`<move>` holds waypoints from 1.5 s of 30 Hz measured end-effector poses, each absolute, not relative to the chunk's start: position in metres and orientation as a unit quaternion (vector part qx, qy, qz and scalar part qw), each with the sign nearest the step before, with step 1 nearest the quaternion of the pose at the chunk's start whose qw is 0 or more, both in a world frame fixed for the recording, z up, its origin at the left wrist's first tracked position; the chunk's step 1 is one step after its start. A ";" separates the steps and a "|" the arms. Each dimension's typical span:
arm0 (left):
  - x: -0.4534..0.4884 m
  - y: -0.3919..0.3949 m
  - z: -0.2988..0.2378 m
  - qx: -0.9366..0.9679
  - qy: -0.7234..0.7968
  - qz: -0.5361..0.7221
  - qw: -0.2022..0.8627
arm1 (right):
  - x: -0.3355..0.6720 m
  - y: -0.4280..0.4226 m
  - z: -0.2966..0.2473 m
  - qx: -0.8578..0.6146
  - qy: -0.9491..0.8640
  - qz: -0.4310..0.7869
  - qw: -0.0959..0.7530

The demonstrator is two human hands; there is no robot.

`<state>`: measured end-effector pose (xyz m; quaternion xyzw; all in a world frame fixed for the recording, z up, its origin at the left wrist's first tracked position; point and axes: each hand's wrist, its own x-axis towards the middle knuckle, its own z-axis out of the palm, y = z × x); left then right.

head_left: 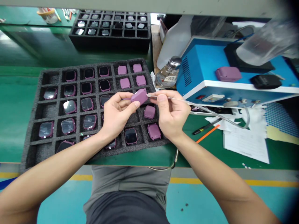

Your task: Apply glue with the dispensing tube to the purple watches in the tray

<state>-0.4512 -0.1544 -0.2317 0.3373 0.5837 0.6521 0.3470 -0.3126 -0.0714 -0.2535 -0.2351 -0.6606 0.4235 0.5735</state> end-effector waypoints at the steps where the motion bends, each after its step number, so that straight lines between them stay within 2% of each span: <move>1: -0.451 -0.154 -0.232 0.338 0.583 0.653 0.346 | -0.313 -0.071 -0.254 -0.235 -0.660 0.424 0.574; 45: -0.456 -0.149 -0.226 0.333 0.585 0.664 0.325 | -0.318 -0.064 -0.246 -0.209 -0.652 0.450 0.574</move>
